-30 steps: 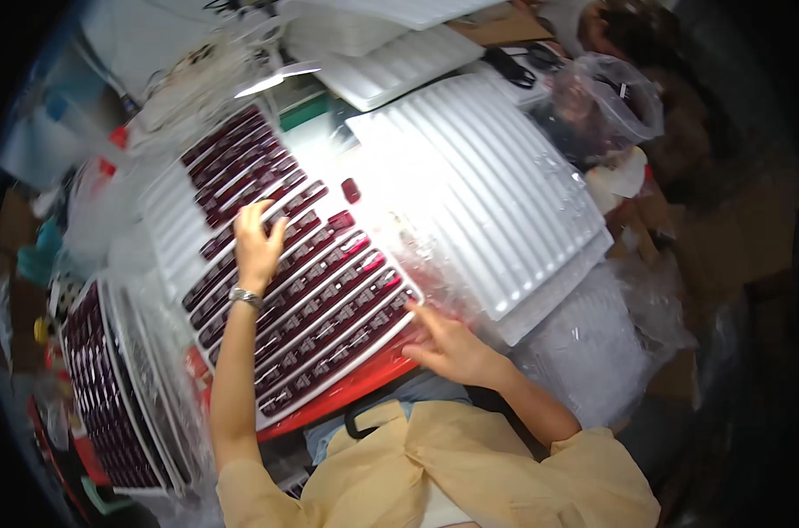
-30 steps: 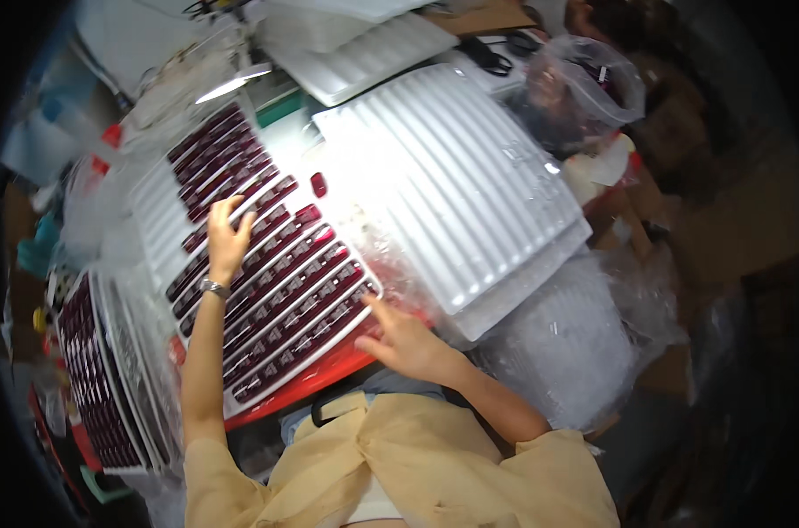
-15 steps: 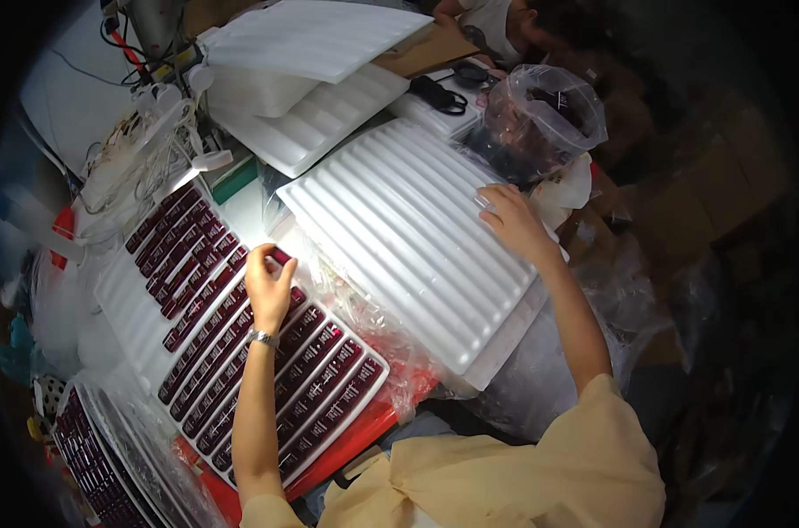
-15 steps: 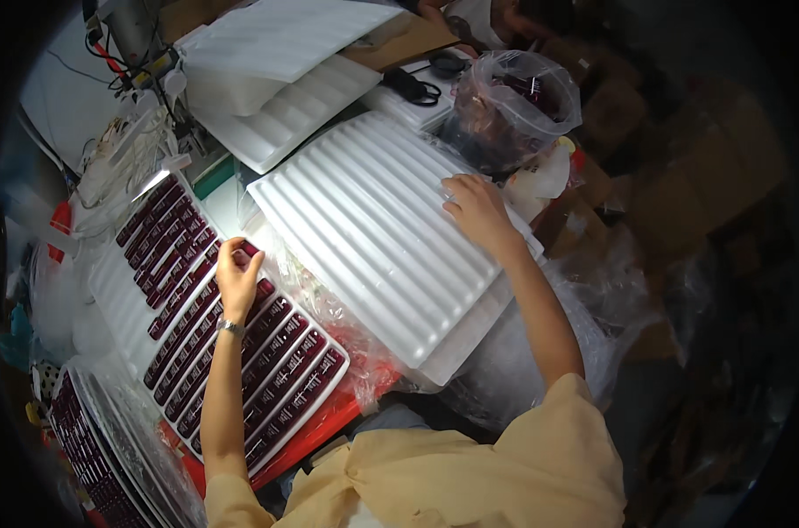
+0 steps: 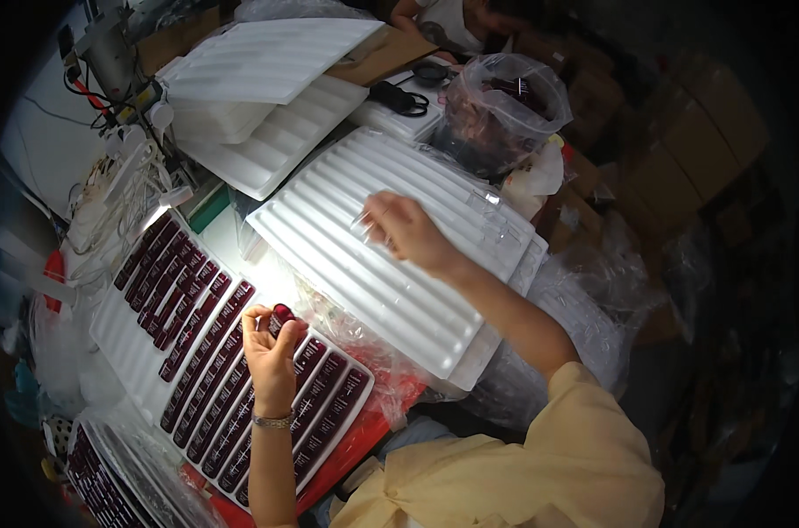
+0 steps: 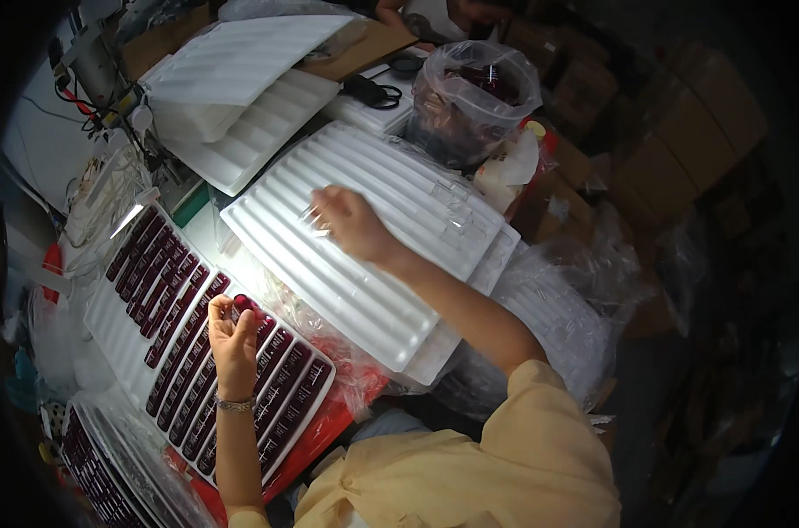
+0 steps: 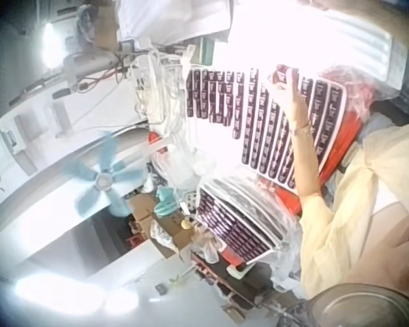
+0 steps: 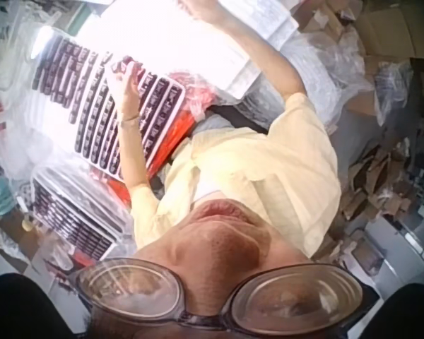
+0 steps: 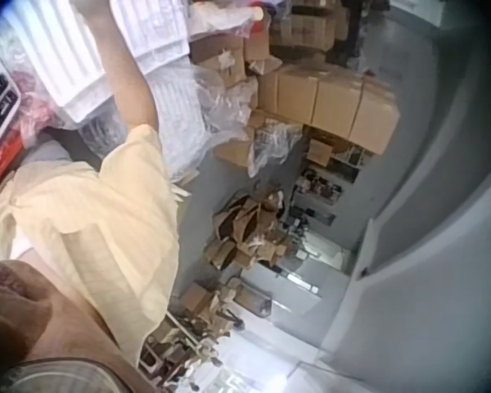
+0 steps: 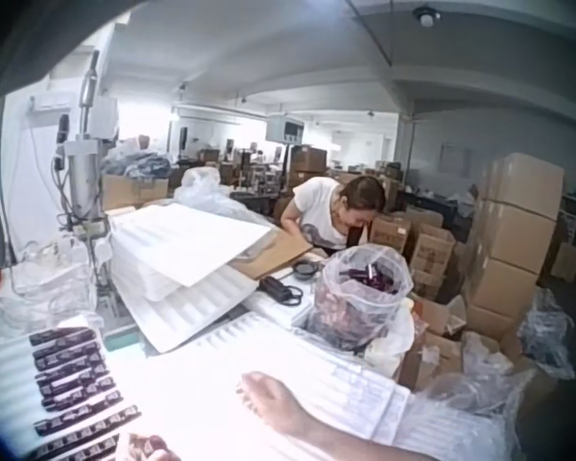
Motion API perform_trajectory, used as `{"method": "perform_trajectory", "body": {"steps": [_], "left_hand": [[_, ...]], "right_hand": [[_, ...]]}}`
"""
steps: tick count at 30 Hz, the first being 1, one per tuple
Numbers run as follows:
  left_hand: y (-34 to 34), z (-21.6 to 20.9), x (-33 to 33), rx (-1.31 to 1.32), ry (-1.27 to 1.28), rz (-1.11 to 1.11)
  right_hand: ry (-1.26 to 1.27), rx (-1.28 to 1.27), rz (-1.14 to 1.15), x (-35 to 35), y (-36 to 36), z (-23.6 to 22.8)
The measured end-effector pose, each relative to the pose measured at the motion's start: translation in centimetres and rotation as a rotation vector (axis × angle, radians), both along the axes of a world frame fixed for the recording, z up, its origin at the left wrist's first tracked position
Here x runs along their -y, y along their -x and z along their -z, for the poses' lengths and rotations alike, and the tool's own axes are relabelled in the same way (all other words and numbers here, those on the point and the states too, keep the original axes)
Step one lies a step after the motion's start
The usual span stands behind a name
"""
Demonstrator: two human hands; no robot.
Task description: The person places small dark bottles into white foam trays and then covers them with clear plastic bubble wrap. The person works at a table in a cluttered room, handling the bottles and trays by hand.
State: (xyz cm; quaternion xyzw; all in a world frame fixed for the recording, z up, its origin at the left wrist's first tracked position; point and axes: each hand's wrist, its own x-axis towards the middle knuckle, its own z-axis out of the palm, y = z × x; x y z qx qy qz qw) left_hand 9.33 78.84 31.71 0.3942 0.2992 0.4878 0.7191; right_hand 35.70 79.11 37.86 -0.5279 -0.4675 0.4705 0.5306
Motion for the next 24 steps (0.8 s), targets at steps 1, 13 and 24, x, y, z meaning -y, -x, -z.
{"method": "perform_trajectory", "body": {"steps": [1,13,24], "left_hand": [[-1.1,-0.6,0.8,-0.046,-0.077,-0.02],[-3.2,0.4,3.8,-0.486,-0.436,-0.194],[2.9,4.5,1.2,-0.397,-0.189,-0.332]], "right_hand": [[-0.041,0.143,-0.091,0.4,2.6,0.3],[-0.347,1.072,-0.351,4.1,8.5,-1.5],[0.134,-0.136,-0.156,3.9,1.3,-0.4]]}}
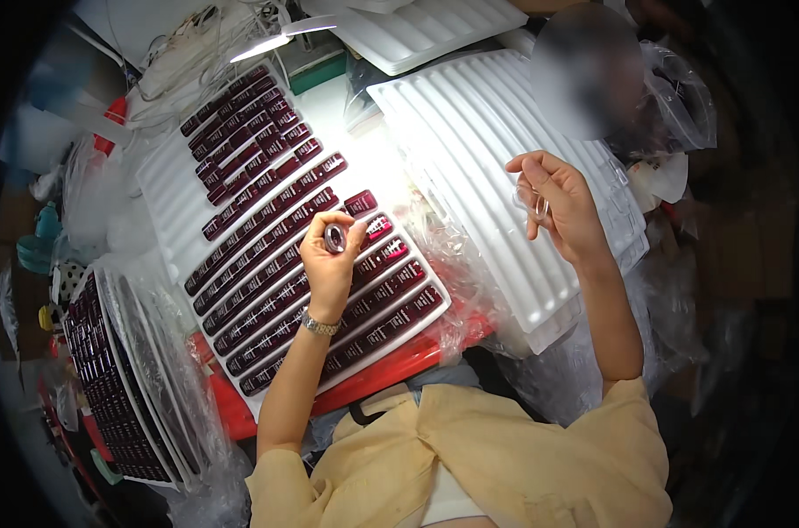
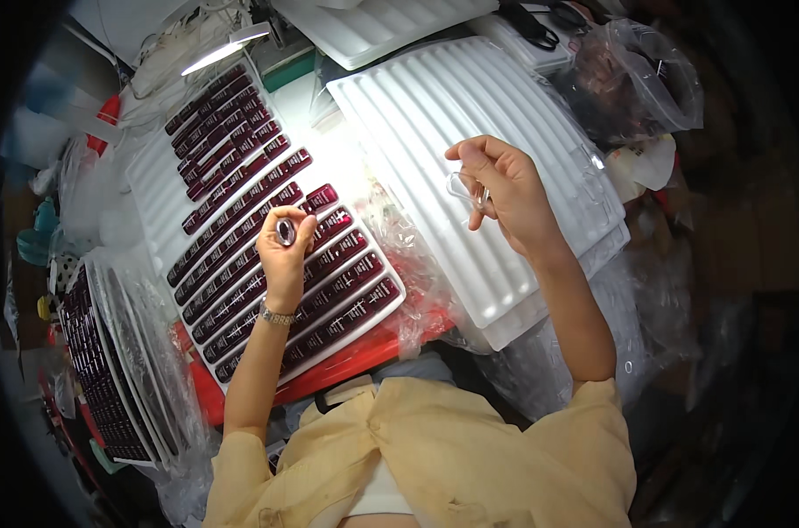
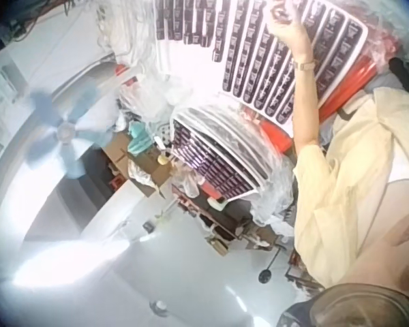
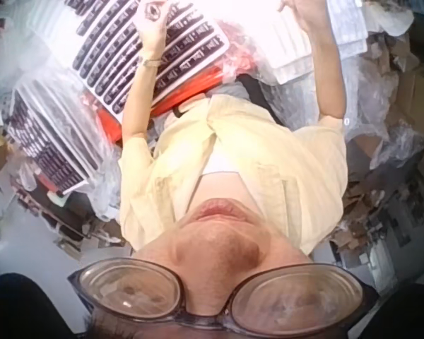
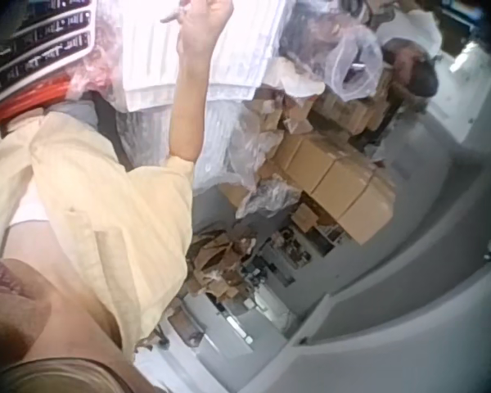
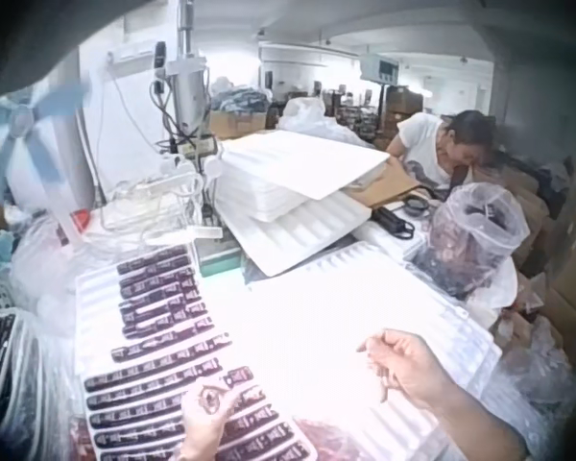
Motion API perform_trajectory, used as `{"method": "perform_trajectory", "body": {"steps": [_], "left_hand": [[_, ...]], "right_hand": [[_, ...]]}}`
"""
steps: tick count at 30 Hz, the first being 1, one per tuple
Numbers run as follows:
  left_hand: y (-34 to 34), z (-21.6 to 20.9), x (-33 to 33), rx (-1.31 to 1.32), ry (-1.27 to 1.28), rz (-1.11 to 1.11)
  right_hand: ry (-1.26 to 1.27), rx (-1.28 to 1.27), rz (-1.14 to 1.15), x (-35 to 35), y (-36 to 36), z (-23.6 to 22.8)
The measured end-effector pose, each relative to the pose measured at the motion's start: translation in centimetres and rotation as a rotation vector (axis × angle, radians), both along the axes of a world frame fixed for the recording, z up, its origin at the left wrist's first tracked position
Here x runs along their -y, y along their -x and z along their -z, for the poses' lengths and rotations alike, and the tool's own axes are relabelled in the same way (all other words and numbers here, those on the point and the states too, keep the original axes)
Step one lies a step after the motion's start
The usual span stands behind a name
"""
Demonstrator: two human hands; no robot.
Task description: The person places small dark bottles into white foam trays and then covers them with clear plastic bubble wrap. The person works at a table in a cluttered room, handling the bottles and trays by hand.
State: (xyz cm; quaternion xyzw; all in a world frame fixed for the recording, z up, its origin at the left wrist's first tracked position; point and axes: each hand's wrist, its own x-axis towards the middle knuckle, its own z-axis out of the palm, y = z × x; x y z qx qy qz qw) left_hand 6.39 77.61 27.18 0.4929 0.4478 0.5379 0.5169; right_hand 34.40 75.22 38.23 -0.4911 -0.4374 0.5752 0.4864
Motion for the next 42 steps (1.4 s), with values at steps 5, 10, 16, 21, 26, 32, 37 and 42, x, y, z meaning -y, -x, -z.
{"method": "perform_trajectory", "body": {"steps": [5,10,16,21,26,32,37,42], "left_hand": [[-2.2,0.2,-4.6,-1.151,-0.578,-0.01],[0.2,1.5,-5.0,-0.847,-0.499,0.114],[-3.8,-4.3,2.4,-0.341,-0.19,0.45],[-2.6,-1.5,5.0,-0.184,0.061,0.351],[-3.4,-2.5,5.5,-0.225,-0.104,0.301],[-4.2,-3.4,3.9,-0.28,-0.162,0.287],[-1.6,0.2,0.7,-0.883,-0.41,0.166],[-3.6,-0.5,2.1,-1.074,-0.391,0.188]], "right_hand": [[0.077,-0.026,0.0,-0.4,1.0,2.1],[-0.129,0.159,-0.109,-2.0,4.1,0.5],[-0.507,0.605,-0.155,0.1,5.1,2.0],[-0.595,0.776,0.04,1.7,8.7,2.5],[-0.382,0.637,-0.122,2.2,7.0,1.6],[-0.433,1.143,0.176,0.0,1.7,0.8],[0.077,1.954,0.624,2.0,-9.7,3.3],[-0.082,1.752,0.547,2.6,-10.7,5.5]]}}
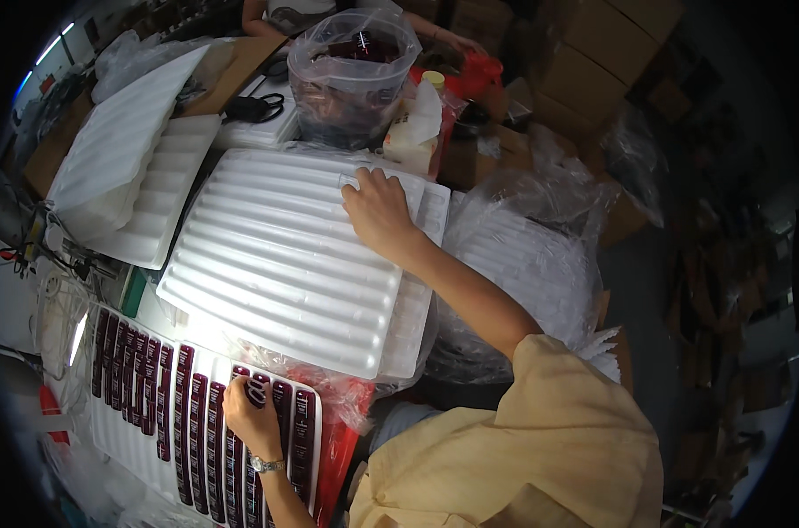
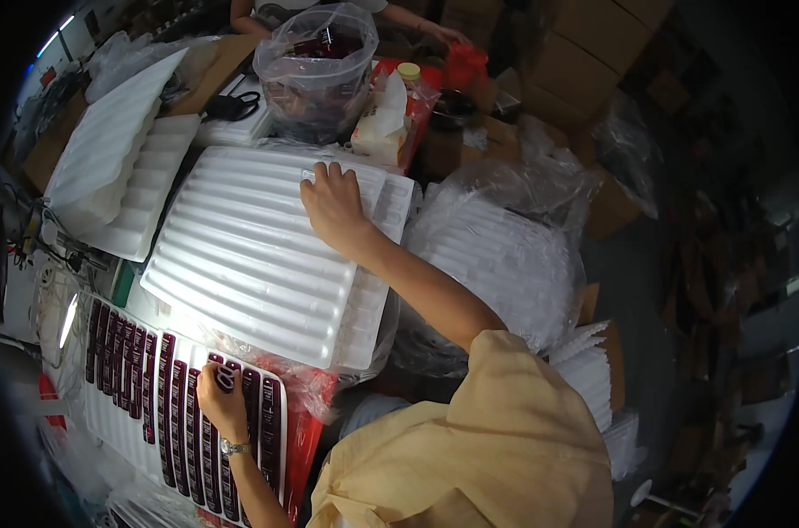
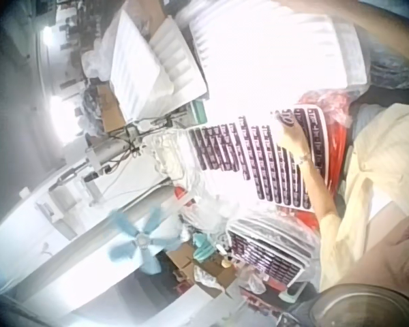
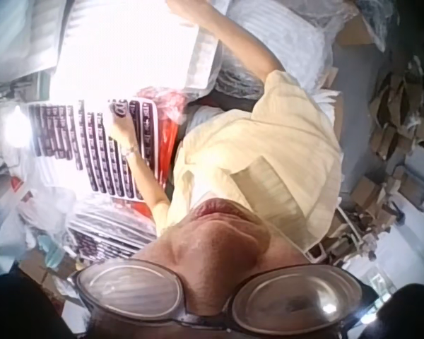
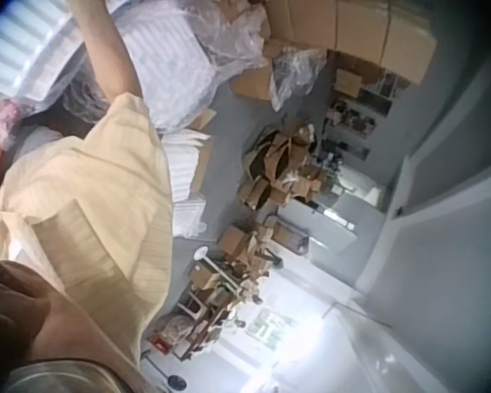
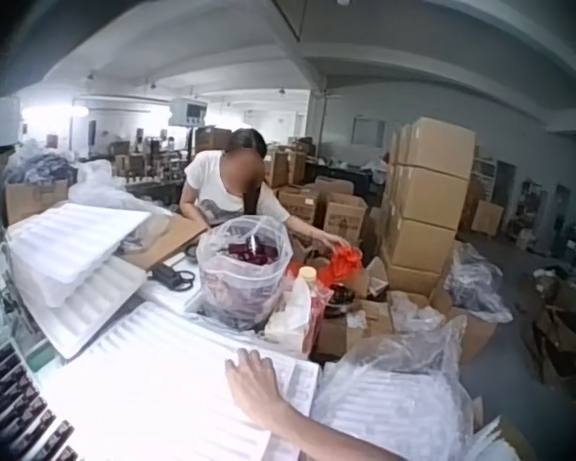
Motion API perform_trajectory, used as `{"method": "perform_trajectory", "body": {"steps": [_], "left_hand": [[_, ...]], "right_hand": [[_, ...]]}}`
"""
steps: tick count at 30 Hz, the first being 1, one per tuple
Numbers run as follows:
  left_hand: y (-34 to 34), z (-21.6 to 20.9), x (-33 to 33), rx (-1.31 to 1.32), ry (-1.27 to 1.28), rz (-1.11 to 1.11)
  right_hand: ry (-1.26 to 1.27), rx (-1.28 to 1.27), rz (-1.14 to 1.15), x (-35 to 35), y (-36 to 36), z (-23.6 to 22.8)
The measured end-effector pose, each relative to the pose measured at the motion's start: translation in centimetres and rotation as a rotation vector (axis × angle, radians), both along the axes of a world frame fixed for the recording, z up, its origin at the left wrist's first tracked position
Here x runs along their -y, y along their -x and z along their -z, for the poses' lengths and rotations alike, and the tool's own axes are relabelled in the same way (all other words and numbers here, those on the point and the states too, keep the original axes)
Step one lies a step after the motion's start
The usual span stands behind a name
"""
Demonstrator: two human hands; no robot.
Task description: The person places small dark bottles into white foam trays and then covers them with clear plastic bubble wrap. The person works at a table in a cluttered room, handling the bottles and trays by hand.
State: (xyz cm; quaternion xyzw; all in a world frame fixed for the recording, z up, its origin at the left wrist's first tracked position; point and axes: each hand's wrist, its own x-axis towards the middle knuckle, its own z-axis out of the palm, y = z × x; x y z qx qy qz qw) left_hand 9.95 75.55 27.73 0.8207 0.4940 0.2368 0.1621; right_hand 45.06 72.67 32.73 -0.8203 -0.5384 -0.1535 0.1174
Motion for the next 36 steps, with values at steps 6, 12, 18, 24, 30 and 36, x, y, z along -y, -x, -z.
{"method": "perform_trajectory", "body": {"steps": [6,12,18,24,30,36], "left_hand": [[-0.3,0.2,-0.1,0.042,-0.048,0.06],[0.7,0.2,-0.3,0.553,0.11,0.055],[1.6,-1.6,0.4,0.995,0.503,-0.004],[-0.1,-5.9,2.3,1.198,0.535,0.09],[0.9,-5.9,2.7,1.297,0.639,0.021],[1.6,-5.9,3.0,1.537,0.886,0.143]], "right_hand": [[-0.286,-0.114,-0.101,-1.8,-1.0,-0.1],[-0.544,-0.641,-0.286,-3.5,0.0,-1.8],[-0.078,-1.902,-0.585,-3.2,7.2,-3.9],[0.092,-1.533,-0.917,-2.0,15.7,-4.7],[0.075,-1.08,-1.135,-1.7,17.1,-6.8],[0.007,-1.424,-0.984,-1.2,18.9,-6.0]]}}
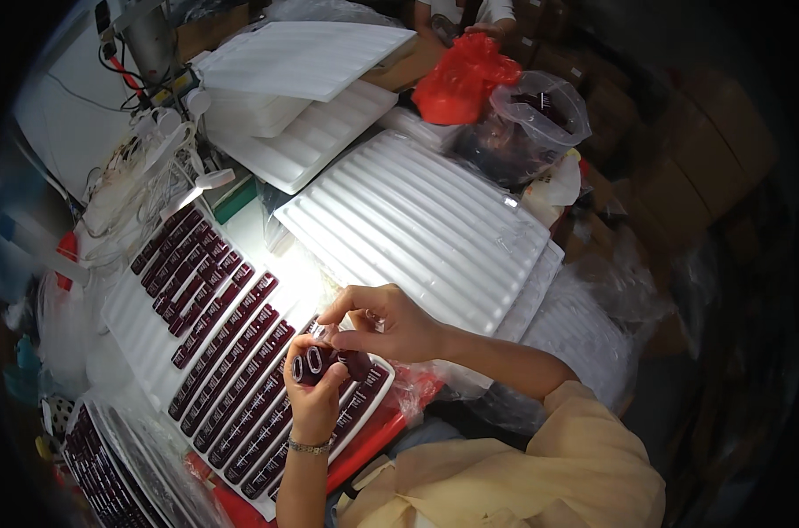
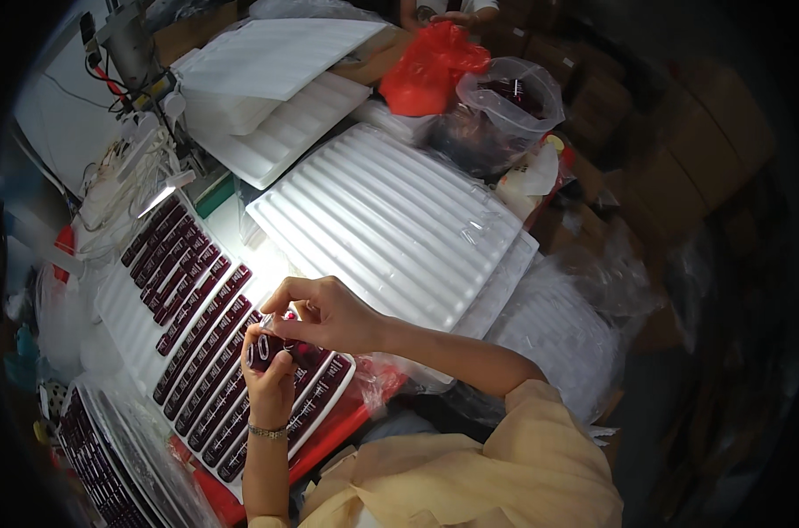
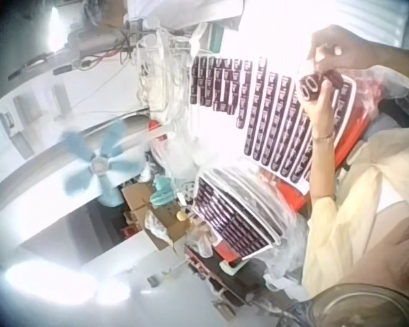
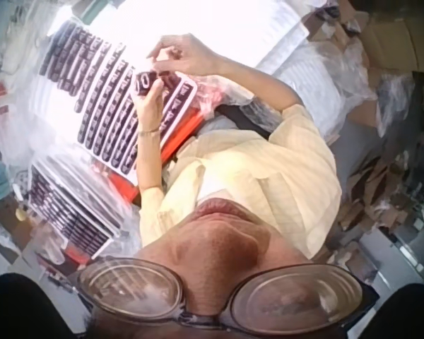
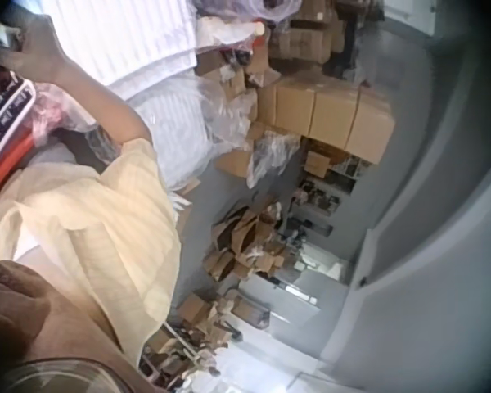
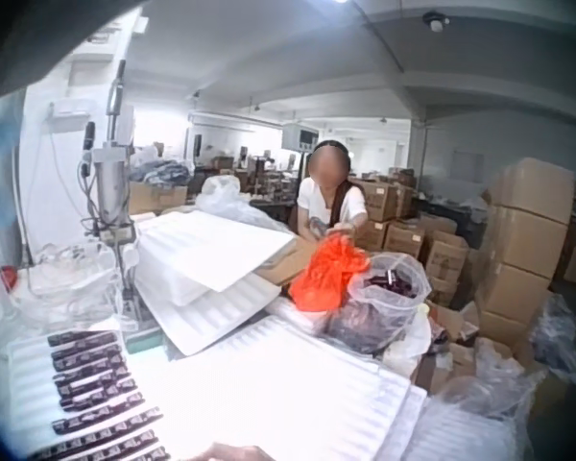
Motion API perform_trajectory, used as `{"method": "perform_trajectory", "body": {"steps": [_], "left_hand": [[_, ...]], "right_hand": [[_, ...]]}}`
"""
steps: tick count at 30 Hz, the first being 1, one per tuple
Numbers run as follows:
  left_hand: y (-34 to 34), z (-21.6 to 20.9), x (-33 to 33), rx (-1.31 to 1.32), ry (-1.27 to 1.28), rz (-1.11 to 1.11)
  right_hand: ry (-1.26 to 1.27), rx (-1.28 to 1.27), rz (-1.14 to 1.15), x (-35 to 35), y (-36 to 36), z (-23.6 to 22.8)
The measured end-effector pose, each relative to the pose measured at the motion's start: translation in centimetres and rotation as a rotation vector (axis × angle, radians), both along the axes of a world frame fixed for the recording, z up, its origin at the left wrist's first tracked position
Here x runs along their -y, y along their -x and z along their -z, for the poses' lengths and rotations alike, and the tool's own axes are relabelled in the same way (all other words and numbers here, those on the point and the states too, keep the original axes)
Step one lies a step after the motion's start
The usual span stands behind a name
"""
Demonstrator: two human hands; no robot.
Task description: The person places small dark bottles into white foam trays and then covers them with clear plastic bubble wrap. The person works at a table in a cluttered room, handling the bottles and trays by hand.
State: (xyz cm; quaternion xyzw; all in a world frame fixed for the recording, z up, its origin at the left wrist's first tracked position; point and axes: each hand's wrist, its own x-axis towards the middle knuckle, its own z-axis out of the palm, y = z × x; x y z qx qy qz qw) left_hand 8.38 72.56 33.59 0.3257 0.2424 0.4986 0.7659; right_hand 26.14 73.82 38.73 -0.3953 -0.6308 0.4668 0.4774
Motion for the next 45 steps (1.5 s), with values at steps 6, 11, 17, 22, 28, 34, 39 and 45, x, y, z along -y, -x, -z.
{"method": "perform_trajectory", "body": {"steps": [6,11,17,22,28,34,39,45], "left_hand": [[0.1,0.7,0.0,0.154,0.117,0.107],[-0.3,1.3,-0.1,0.368,0.172,0.192],[4.2,2.6,-0.5,0.032,0.063,-0.006],[10.9,2.9,-4.6,-0.276,-0.094,-0.428],[23.5,4.4,-11.1,-0.878,-0.388,-0.867],[26.3,6.9,-15.8,-1.54,-0.492,-0.607],[25.1,8.1,-17.4,-1.612,-0.581,-0.589],[27.2,6.1,-18.8,-1.816,-0.513,-0.476]], "right_hand": [[-0.211,0.102,-0.088,0.0,-0.9,0.5],[-0.377,0.188,-0.191,-0.5,-1.8,-0.1],[0.235,-0.116,0.349,-0.4,-4.6,1.0],[0.289,-0.249,0.562,1.3,-9.1,3.0],[0.364,-0.102,0.511,1.3,-10.1,6.3],[0.301,-0.105,0.535,0.8,-10.2,7.5],[0.291,-0.063,0.571,1.1,-10.0,7.6],[0.277,-0.022,0.59,1.0,-9.1,7.4]]}}
